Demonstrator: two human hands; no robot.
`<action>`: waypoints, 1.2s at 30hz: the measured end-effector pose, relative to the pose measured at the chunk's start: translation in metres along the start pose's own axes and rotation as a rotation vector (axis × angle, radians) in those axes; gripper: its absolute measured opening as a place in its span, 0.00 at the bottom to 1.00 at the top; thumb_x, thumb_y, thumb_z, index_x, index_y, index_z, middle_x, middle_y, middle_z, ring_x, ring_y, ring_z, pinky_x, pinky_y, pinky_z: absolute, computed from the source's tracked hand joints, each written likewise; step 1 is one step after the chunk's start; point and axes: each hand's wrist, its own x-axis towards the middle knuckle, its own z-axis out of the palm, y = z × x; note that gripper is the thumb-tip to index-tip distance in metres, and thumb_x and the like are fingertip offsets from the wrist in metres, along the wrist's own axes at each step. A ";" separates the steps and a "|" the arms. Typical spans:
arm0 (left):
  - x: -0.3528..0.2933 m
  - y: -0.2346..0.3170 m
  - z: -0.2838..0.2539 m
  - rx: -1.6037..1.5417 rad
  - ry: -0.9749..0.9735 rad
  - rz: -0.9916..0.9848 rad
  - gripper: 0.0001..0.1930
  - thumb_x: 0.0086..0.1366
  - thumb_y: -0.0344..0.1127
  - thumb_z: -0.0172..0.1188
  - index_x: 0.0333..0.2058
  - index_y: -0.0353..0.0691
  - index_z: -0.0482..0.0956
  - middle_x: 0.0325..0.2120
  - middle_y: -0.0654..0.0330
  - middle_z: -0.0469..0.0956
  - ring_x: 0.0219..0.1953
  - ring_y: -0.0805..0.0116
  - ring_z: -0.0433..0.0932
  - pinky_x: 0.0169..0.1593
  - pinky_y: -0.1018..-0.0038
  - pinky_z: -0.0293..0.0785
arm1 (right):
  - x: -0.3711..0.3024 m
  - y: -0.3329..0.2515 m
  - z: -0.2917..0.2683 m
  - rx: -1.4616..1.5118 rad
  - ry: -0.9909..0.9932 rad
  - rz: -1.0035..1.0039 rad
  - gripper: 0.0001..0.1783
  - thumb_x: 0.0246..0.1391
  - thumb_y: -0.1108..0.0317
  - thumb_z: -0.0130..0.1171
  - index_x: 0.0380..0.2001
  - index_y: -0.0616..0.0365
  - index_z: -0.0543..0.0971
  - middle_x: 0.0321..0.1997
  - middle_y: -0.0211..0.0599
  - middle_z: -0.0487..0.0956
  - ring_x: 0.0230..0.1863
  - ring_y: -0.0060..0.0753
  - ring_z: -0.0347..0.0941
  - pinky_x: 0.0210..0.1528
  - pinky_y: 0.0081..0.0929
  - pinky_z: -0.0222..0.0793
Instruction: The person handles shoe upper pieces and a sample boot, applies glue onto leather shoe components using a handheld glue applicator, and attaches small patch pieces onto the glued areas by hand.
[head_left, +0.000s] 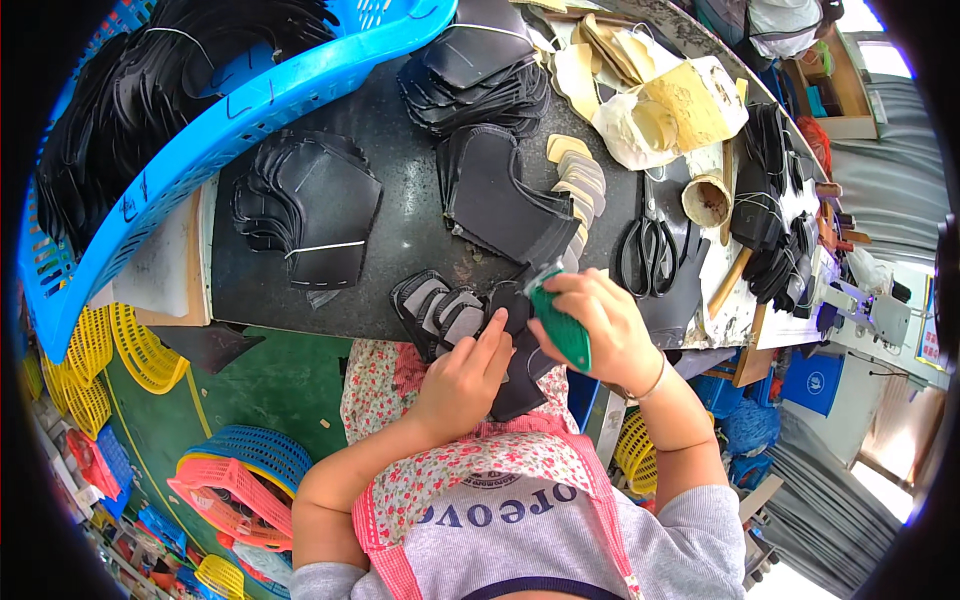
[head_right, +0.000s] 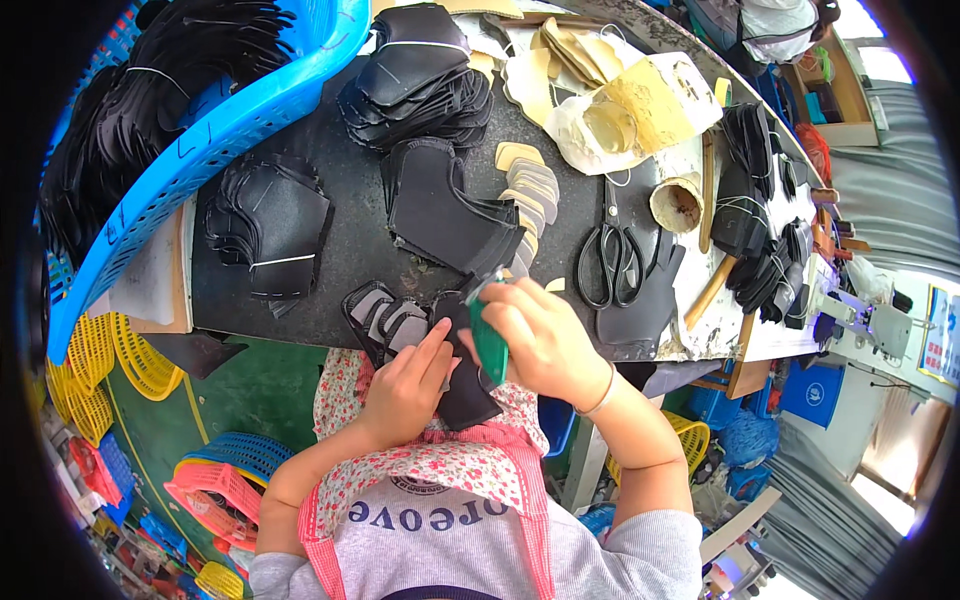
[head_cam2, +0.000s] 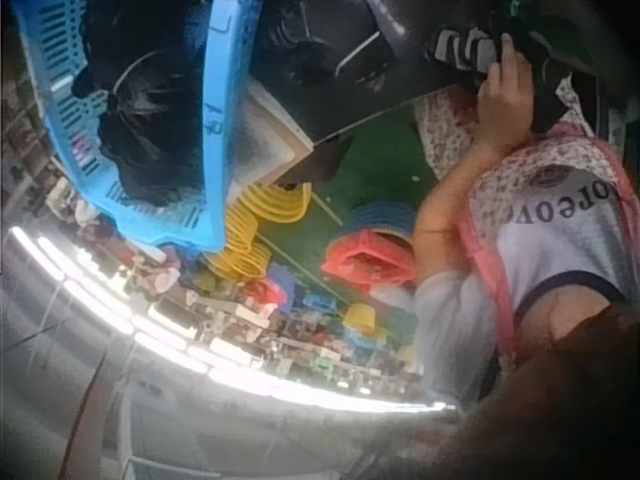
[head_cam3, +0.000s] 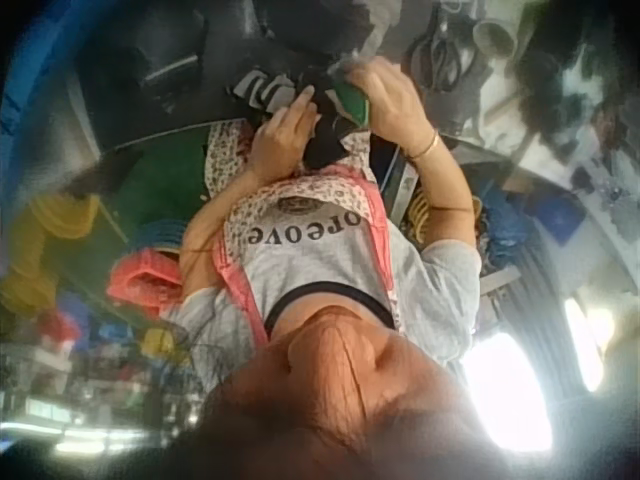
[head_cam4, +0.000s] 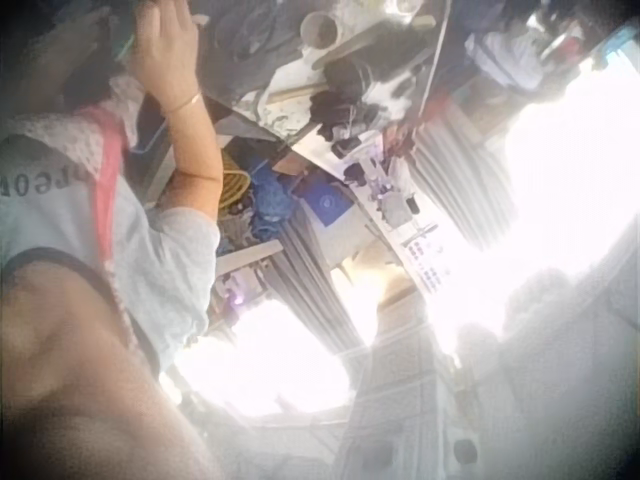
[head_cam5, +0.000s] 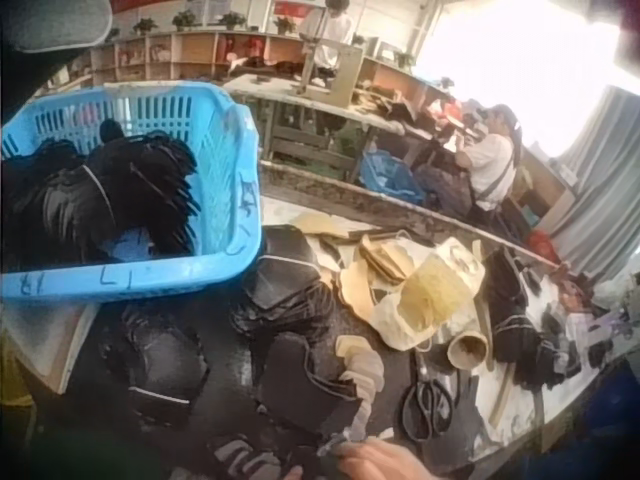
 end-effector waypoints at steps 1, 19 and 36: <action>0.000 0.000 -0.001 -0.002 0.002 -0.004 0.15 0.58 0.30 0.58 0.41 0.26 0.76 0.54 0.45 0.72 0.28 0.69 0.73 0.26 0.76 0.76 | -0.002 0.005 0.002 -0.035 0.025 0.022 0.23 0.36 0.77 0.72 0.35 0.59 0.69 0.38 0.46 0.78 0.29 0.43 0.74 0.30 0.31 0.71; 0.000 0.002 -0.001 -0.066 0.001 -0.055 0.16 0.59 0.32 0.62 0.42 0.27 0.75 0.53 0.45 0.73 0.27 0.65 0.73 0.29 0.72 0.74 | 0.040 0.004 -0.021 0.069 -0.130 0.388 0.16 0.43 0.69 0.70 0.29 0.59 0.71 0.25 0.36 0.77 0.21 0.33 0.74 0.26 0.26 0.69; -0.003 0.004 0.004 0.061 0.060 -0.018 0.15 0.60 0.32 0.60 0.42 0.27 0.76 0.53 0.48 0.73 0.25 0.69 0.70 0.25 0.76 0.71 | 0.056 -0.002 -0.029 -0.102 -0.295 0.269 0.17 0.44 0.66 0.68 0.29 0.60 0.68 0.23 0.42 0.75 0.25 0.47 0.76 0.27 0.36 0.71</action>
